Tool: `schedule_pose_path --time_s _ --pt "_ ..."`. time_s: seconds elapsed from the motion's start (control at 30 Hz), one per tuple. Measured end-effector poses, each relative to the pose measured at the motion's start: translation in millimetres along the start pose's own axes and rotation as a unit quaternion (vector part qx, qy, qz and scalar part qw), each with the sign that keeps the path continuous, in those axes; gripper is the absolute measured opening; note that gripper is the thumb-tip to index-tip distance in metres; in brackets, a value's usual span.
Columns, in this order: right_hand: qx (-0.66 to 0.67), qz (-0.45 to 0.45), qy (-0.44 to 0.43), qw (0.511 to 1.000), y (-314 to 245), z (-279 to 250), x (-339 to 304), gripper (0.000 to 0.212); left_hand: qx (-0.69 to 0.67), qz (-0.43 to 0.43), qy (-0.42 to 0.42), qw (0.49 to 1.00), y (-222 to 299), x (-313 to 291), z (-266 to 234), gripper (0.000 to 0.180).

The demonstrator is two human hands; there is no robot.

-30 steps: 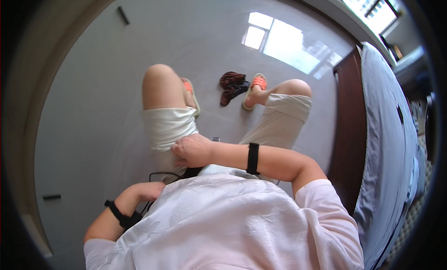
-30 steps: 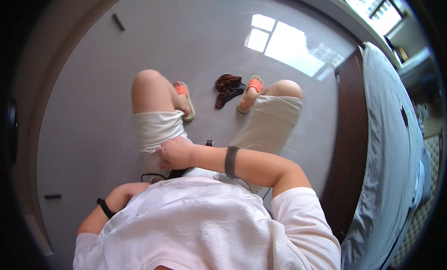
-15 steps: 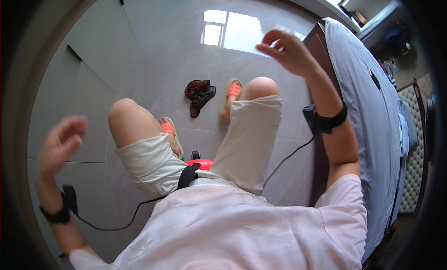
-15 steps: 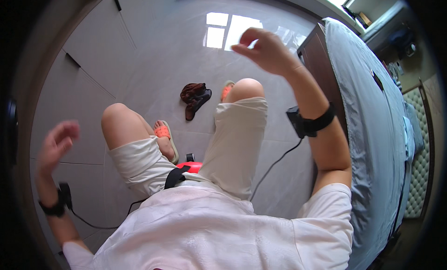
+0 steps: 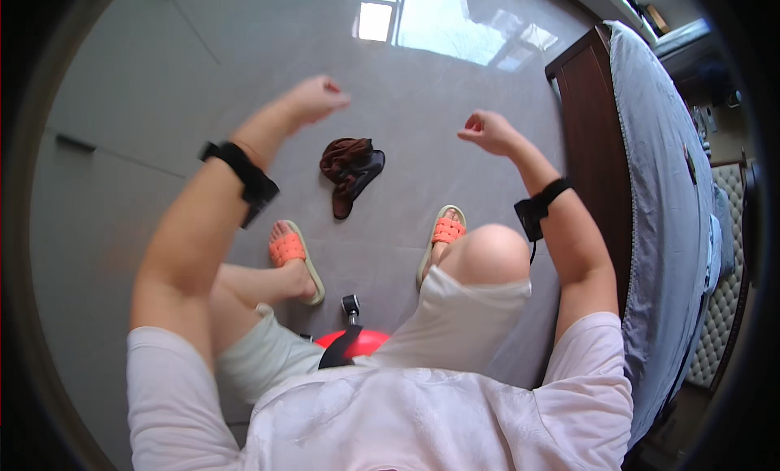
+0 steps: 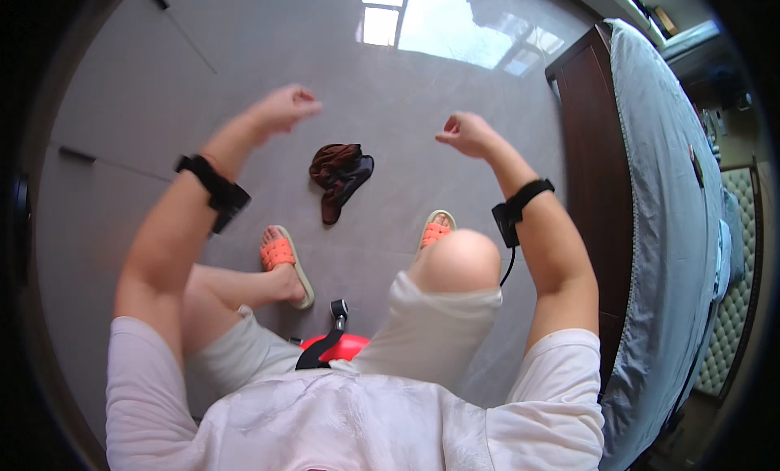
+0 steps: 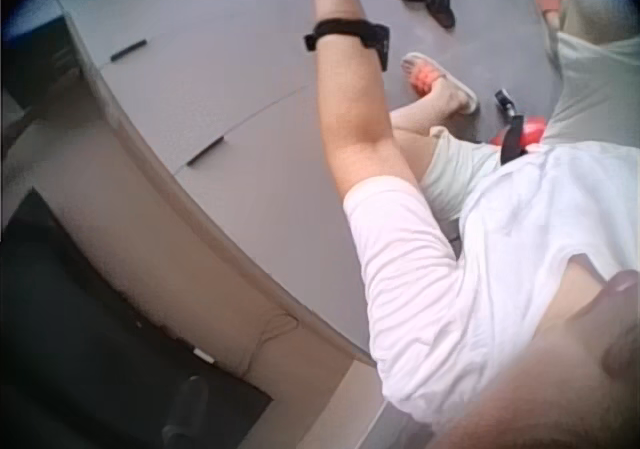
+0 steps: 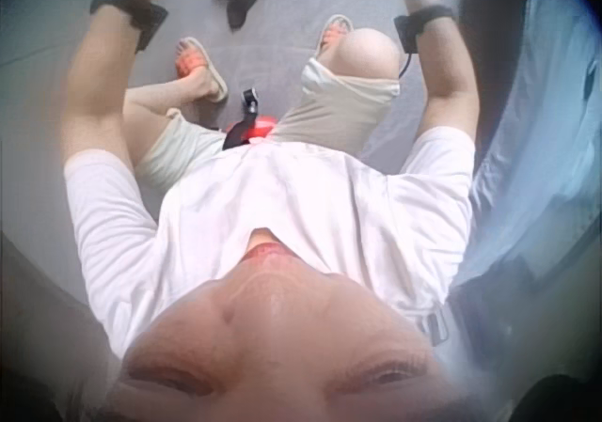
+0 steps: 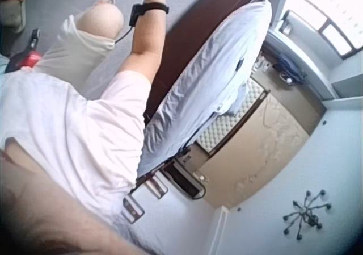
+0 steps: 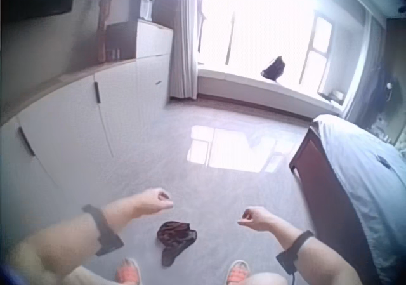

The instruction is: The person wipes the floor with a cloth, moving around a bed and chairs.

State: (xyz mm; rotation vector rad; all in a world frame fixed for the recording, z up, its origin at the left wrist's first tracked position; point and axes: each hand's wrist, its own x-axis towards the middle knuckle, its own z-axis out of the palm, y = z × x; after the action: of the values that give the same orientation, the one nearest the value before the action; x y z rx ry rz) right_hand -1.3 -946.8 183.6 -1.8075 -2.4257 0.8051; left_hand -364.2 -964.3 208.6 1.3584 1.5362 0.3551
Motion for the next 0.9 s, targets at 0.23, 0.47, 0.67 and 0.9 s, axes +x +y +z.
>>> schedule_pose_path --time_s 0.23,0.47,0.67,0.9 --pt "0.151 0.141 -0.079 0.975 92.7 134.8 -36.7 0.037 0.131 -0.133 0.160 0.969 -204.5 111.9 162.3 0.079" --pt "0.301 0.146 -0.120 0.935 57.3 203.6 -27.3 0.052 -0.024 -0.083 0.110 0.990 -217.6 119.0 170.6 0.023" --pt "0.669 0.270 -0.079 0.688 26.3 235.3 -3.1 0.081 -0.527 -0.094 -0.184 0.825 -99.3 49.7 225.7 0.036" --pt "0.781 0.167 -0.025 0.602 72.8 183.1 -19.2 0.030 -0.166 -0.023 -0.127 0.978 -125.6 46.4 225.2 0.028"
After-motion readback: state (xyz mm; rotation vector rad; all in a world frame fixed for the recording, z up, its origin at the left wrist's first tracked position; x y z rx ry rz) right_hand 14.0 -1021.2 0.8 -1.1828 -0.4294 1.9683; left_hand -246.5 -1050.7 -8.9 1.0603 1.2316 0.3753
